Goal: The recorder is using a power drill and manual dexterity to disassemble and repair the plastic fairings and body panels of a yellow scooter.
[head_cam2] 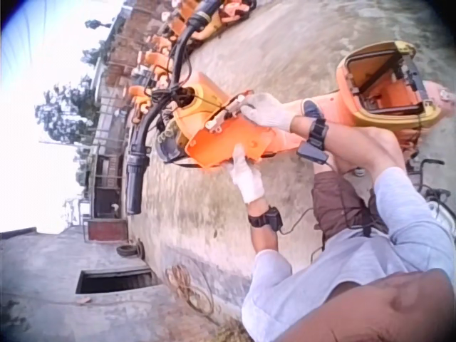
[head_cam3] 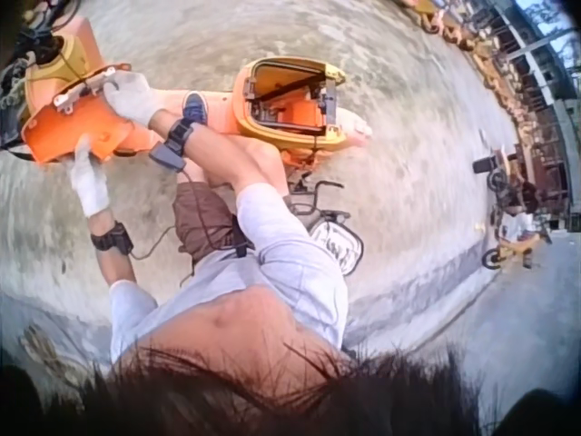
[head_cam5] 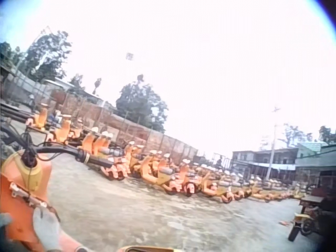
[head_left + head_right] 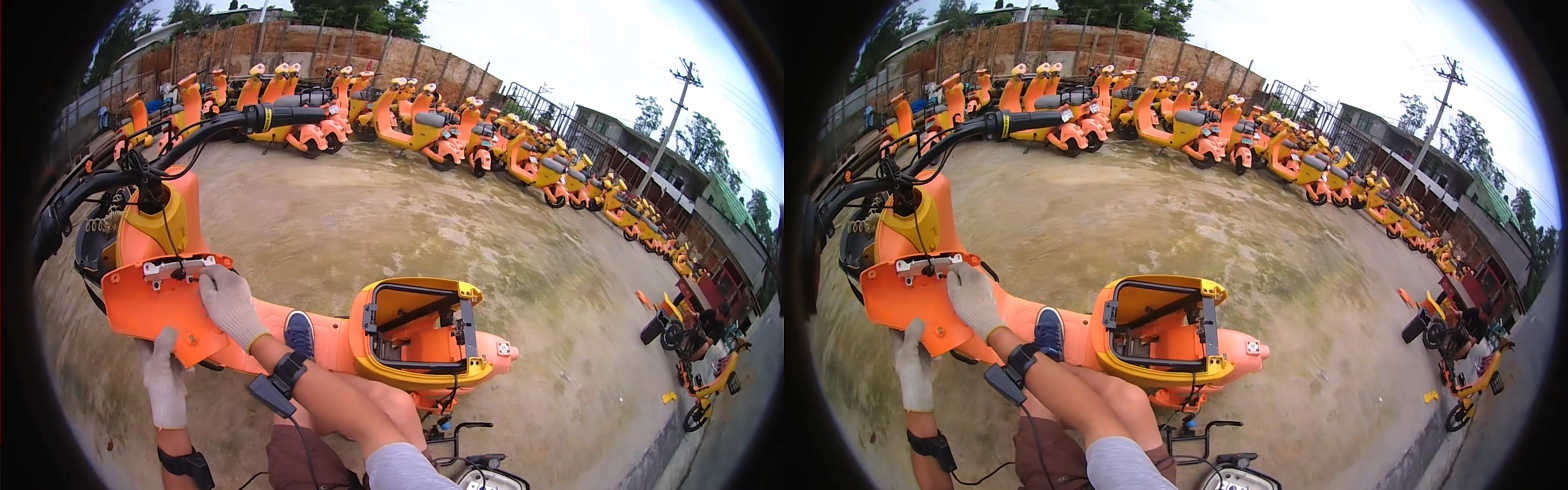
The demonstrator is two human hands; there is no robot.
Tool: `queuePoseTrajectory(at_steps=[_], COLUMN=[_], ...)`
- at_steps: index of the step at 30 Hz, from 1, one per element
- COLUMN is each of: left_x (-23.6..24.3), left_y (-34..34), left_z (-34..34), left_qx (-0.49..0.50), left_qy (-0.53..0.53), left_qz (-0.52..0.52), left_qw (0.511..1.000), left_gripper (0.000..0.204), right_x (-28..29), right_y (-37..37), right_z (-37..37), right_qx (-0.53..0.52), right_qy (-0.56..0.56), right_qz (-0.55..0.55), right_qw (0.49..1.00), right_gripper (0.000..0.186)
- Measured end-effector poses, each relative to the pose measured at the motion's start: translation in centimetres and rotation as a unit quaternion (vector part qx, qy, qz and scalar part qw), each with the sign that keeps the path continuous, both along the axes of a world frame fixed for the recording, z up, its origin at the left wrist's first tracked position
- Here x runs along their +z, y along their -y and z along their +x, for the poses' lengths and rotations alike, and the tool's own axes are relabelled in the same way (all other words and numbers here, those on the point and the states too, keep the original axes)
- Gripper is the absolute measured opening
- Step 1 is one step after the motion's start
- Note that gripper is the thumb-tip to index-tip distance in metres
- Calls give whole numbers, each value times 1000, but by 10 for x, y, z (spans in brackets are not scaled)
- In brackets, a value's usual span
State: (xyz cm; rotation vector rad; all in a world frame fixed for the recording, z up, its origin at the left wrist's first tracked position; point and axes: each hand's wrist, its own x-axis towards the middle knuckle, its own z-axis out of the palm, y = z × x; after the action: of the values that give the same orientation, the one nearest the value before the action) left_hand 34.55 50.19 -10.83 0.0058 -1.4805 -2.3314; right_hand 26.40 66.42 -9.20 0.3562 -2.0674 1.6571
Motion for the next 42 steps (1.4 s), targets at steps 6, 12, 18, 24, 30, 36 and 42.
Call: queuePoseTrajectory(at_steps=[6,12,18,24,30,36,42], left_x=[6,-4,-12,-8,-6,21,24], left_y=[-3,5,16,12,4,-3,-24], left_z=[5,-2,-5,-2,1,24,20], left_qx=[-19,-11,-26,-37,-38,-18,17], left_qy=[4,-9,7,-3,-12,-13,1], left_qz=[-27,-19,-29,-32,-33,-45,-77], left_qw=[999,1000,999,999,999,999,997], left_gripper=[79,77,72,68,68,68,63], right_x=[0,0,5,3,6,20,22], right_y=[-5,-1,0,-1,-7,6,-28], right_z=[6,12,8,11,12,19,27], right_qx=[-35,-47,-19,-32,-42,0,17], right_qy=[-20,-29,4,-14,-57,-5,74], right_qz=[38,-3,56,8,22,45,-32], right_qw=[998,998,998,999,997,999,997], right_gripper=[24,24,24,23,22,25,29])
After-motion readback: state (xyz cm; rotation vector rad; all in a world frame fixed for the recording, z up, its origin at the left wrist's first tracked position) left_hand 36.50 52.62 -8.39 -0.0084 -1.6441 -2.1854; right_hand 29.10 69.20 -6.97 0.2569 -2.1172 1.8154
